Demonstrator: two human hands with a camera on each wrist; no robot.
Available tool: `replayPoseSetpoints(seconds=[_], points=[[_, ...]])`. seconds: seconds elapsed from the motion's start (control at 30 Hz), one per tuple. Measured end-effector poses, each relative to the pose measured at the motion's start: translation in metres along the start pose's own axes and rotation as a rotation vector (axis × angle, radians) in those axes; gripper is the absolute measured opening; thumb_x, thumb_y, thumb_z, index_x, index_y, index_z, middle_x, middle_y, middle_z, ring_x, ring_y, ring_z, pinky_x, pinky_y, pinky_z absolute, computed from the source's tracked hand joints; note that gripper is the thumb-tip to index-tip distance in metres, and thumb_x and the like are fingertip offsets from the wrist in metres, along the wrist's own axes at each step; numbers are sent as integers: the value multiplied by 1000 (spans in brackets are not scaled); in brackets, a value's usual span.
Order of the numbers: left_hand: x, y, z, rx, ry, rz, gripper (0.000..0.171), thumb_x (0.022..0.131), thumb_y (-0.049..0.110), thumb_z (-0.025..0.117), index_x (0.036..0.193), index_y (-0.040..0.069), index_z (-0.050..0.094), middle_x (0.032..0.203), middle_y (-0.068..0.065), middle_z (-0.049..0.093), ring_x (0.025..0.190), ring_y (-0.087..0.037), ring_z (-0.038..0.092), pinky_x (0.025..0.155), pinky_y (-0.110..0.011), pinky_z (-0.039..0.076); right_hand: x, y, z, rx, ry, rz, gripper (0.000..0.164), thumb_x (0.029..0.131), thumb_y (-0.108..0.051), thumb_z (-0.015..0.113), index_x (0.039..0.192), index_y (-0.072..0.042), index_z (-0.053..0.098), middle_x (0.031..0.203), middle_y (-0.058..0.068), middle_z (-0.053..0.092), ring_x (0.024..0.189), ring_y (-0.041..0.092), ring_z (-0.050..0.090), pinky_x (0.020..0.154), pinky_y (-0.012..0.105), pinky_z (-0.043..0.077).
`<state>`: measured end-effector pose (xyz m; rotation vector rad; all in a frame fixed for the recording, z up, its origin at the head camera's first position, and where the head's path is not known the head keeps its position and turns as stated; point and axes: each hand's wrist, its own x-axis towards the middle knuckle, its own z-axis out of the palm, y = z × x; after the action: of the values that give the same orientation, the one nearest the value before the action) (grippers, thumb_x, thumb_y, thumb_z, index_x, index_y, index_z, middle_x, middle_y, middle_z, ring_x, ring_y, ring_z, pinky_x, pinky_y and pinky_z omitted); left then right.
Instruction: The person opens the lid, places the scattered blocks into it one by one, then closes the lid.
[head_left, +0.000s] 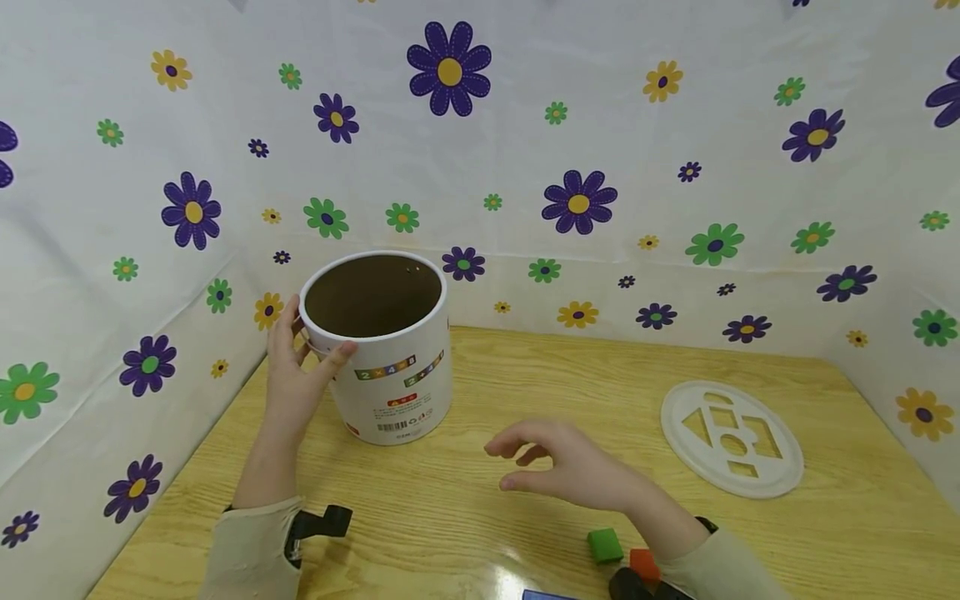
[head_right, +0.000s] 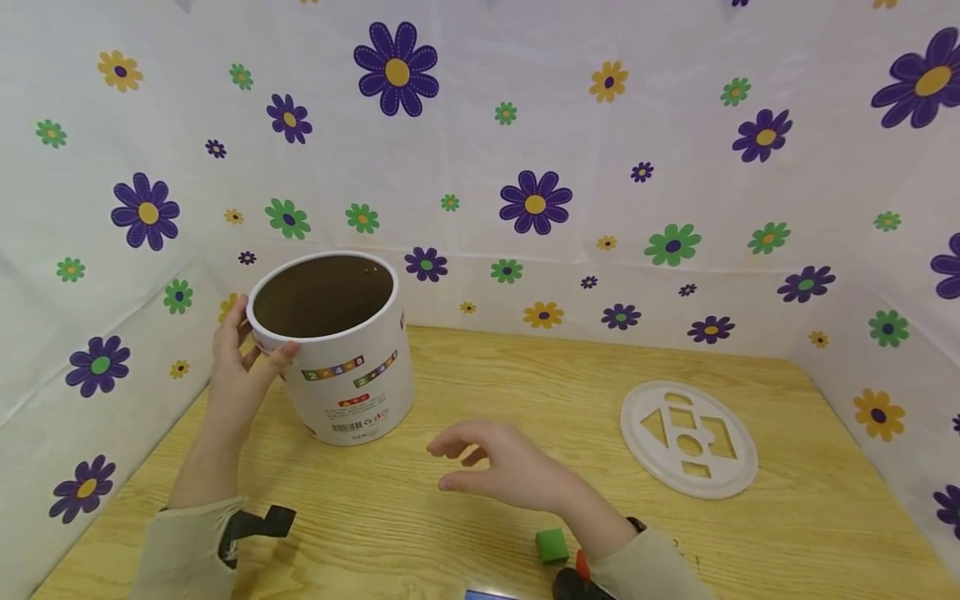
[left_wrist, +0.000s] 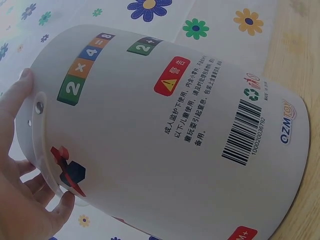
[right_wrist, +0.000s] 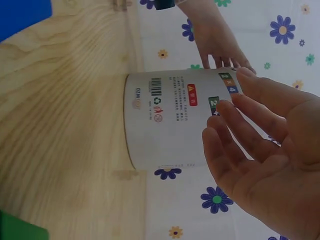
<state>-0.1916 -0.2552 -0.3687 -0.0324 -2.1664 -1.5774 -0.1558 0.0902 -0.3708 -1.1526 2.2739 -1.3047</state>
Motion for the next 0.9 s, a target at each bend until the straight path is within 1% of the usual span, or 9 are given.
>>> replayPoseSetpoints(seconds=[0.07,0.13,0.23,0.33,0.43,0.67,0.77,0.87,0.9], points=[[0,0,0,0,-1,1,90,85,29,73,153,28,14,150,-1,19,137,-19,22,112,-44,27,-8,6,3,31,-34,2,32,89,-23,69,118,-13,63,114,-2,64,102,13,58,87,35,53],[0,0,0,-1,-1,2,90,85,29,73,153,27,14,150,-1,20,137,-19,22,112,-44,27,-15,11,7,68,-70,3,31,89,-22,69,118,-13,63,113,1,64,103,15,59,86,35,54],[0,0,0,1,-3,-4,90,85,29,73,154,27,14,150,0,19,137,-19,22,112,-45,27,-25,18,12,121,-136,2,32,88,-20,70,118,-10,63,112,7,64,104,21,59,84,34,54],[0,1,0,3,-3,-17,90,85,30,73,153,27,13,151,0,18,138,-19,21,112,-44,27,-32,23,17,161,-207,4,33,88,-19,70,117,-7,62,113,10,63,102,22,60,83,33,55],[0,0,0,6,-2,-26,90,86,31,72,153,28,13,151,0,18,138,-18,21,112,-44,27,-37,27,22,194,-278,-5,32,88,-18,70,117,-6,62,113,10,63,97,18,61,82,31,55],[1,-3,-1,9,-3,-14,90,86,28,72,154,25,13,151,-1,19,137,-20,22,112,-44,27,-43,35,32,222,-410,-81,29,88,-8,69,116,-7,63,110,9,63,94,9,60,77,27,56],[1,-2,-1,6,-3,-12,90,86,28,72,154,25,14,150,-2,20,137,-20,22,112,-45,27,-45,37,35,240,-447,-84,28,88,-2,67,115,-8,63,110,6,63,93,5,58,76,25,56],[1,-1,-1,6,-1,-10,90,86,29,72,154,25,14,150,-1,20,137,-19,22,112,-45,27,-46,38,38,284,-471,-69,28,87,-1,67,114,-6,63,112,7,63,92,5,58,76,26,56],[1,-1,-1,6,0,-8,89,86,29,72,154,25,14,150,-1,20,137,-19,23,112,-45,27,-47,38,39,260,-472,-71,28,87,-3,68,114,-7,63,111,5,63,91,4,58,76,25,56]])
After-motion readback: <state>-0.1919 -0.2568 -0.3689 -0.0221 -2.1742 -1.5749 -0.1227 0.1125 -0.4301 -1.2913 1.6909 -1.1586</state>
